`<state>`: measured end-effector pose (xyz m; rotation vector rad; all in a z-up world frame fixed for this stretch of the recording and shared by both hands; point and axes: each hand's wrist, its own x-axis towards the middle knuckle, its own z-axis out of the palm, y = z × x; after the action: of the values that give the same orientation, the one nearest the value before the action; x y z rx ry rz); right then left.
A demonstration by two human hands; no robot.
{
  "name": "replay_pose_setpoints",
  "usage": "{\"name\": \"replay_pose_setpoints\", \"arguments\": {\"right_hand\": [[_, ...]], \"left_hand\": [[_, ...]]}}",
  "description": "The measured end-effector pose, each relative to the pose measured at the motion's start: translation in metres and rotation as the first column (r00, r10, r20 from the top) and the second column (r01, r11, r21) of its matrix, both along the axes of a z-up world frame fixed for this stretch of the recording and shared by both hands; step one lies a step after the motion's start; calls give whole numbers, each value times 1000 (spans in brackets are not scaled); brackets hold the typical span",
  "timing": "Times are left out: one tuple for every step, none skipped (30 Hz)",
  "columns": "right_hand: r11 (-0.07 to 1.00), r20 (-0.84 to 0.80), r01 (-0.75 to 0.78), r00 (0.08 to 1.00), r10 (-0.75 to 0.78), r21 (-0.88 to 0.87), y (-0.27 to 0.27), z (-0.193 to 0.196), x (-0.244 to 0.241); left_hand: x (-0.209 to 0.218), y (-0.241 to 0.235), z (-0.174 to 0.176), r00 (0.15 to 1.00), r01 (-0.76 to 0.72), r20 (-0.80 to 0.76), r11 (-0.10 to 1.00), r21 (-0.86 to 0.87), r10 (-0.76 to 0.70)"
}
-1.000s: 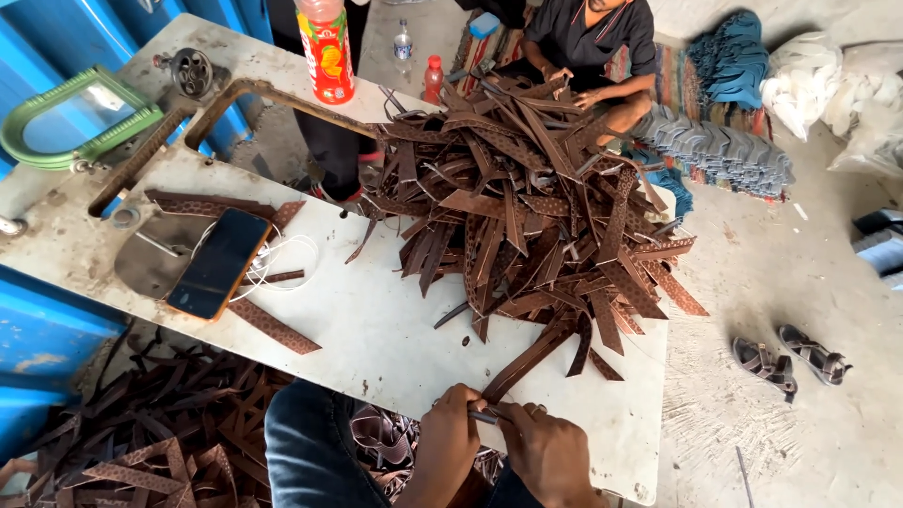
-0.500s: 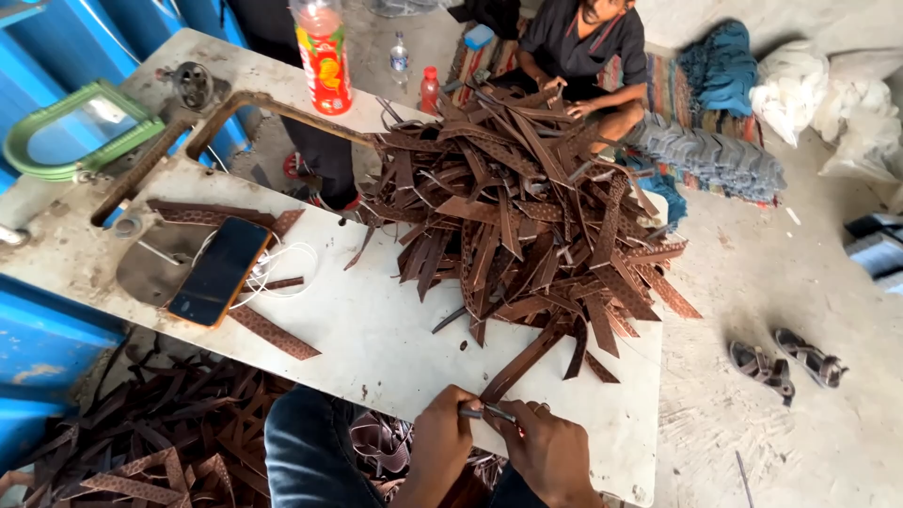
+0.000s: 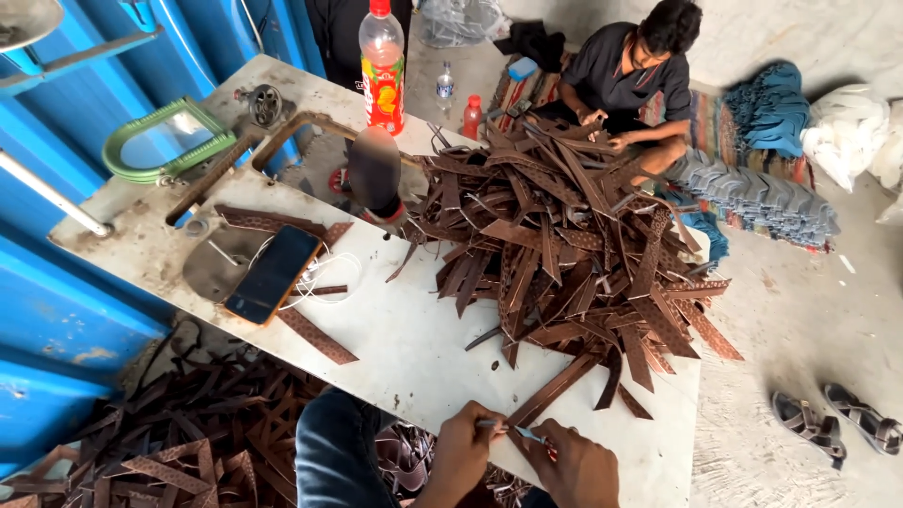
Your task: The person sorts, inspects, and trims embossed leather straps on a workbench.
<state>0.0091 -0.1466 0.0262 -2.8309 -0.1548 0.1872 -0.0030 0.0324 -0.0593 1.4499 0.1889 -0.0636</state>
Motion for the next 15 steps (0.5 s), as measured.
{"name": "replay_pose_setpoints", "arguments": {"right_hand": [[1000, 1, -2, 1000, 2, 0, 1, -1, 1], [998, 35, 15, 999, -18, 69, 0, -3, -3], [990, 69, 30, 997, -40, 137, -2, -5, -6], [990, 66, 43, 996, -52, 134, -3, -7, -9], [987, 116, -1, 993, -17, 159, -5, -9, -12], [982, 165, -48, 986, 18, 181, -6, -10, -16], [983, 161, -36, 987, 7, 178, -5, -6, -18], [983, 137, -65, 990, 41, 171, -3, -1, -18], [982, 112, -93, 991, 75, 165, -2, 4, -18], [982, 112, -89, 991, 71, 166, 0, 6, -17], [987, 103, -86, 992, 72, 139, 2, 9, -17], [990, 92, -86, 993, 76, 113, 5, 12, -16], [990, 91, -86, 993, 76, 115, 5, 13, -16], [989, 95, -82, 993, 70, 124, 6, 13, -15], [988, 100, -77, 993, 64, 133, 7, 13, -15]], "left_hand": [[1, 1, 1, 1000, -2, 1, 1000, 0, 2], [-1, 0, 1, 1000, 9, -26, 1000, 11, -9], [-3, -2, 2, 998, 21, -53, 1000, 22, -20], [-4, -3, 4, 998, 34, -56, 999, 18, -33], [-4, -4, 7, 1000, -19, 4, 995, 94, 19], [-6, -5, 10, 995, -78, 67, 983, 164, 67], [-7, -5, 11, 996, -66, 63, 985, 161, 56], [-7, -5, 12, 996, -69, 70, 978, 198, 56], [-7, -4, 13, 995, -71, 78, 969, 235, 54], [-7, -4, 16, 996, -67, 78, 969, 236, 50], [-7, -4, 19, 998, -57, 42, 970, 236, 48], [-7, -3, 23, 999, -50, 5, 970, 237, 51], [-8, -3, 22, 999, -50, 4, 970, 239, 50], [-8, -3, 21, 998, -55, 24, 966, 251, 51], [-8, -2, 20, 998, -61, 44, 963, 263, 52]]}}
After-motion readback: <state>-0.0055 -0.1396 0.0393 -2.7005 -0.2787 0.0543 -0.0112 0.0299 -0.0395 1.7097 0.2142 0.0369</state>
